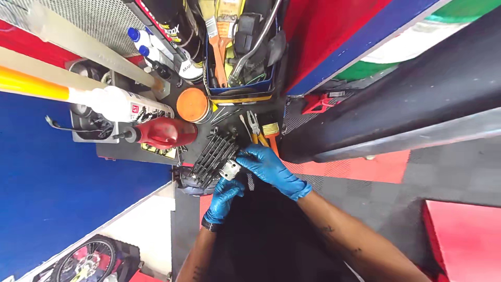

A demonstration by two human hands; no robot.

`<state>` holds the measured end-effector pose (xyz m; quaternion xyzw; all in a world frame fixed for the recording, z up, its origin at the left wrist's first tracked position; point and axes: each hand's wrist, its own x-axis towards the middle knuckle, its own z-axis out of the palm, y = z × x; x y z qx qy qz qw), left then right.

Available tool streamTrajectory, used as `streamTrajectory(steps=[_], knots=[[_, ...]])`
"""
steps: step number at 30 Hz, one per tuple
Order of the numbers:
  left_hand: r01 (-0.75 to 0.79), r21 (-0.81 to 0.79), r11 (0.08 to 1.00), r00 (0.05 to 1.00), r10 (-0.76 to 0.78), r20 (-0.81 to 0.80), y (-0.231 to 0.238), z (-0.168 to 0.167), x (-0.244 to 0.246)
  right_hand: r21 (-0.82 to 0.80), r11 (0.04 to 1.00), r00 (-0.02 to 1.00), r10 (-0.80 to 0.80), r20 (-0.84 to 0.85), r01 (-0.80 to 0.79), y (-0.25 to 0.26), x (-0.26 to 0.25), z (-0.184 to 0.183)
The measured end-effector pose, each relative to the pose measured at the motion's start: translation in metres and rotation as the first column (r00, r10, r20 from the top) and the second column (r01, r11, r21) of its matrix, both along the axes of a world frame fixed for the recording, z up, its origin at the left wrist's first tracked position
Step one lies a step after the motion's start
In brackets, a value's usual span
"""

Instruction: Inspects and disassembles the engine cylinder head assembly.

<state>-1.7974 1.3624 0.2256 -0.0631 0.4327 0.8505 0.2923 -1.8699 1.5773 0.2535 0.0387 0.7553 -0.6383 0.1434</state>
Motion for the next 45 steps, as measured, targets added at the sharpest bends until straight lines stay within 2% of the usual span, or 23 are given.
streamTrajectory(steps=[8,21,29,42,45], knots=[[-0.001,0.023,1.000,1.000,0.001,-0.015,-0.001,-0.002,0.000,-0.033,0.999,0.997,-0.011,0.073,0.013,0.000,0.000,0.005],[-0.013,-0.073,0.997,1.000,0.011,-0.025,-0.003,-0.013,0.002,-0.005,0.999,0.997,-0.040,0.068,0.040,-0.003,0.002,0.015],[0.070,-0.122,0.990,0.996,-0.077,-0.052,-0.008,-0.012,0.001,-0.016,0.992,0.982,-0.126,0.141,0.129,-0.010,0.005,0.021],[0.155,-0.065,0.986,0.984,-0.160,-0.083,-0.020,-0.019,-0.006,-0.017,0.977,0.972,-0.209,0.108,0.212,-0.015,0.012,0.023],[0.167,-0.076,0.983,0.981,-0.174,-0.088,-0.022,-0.019,-0.007,-0.103,0.947,0.949,-0.293,0.112,0.304,-0.009,0.009,0.025]])
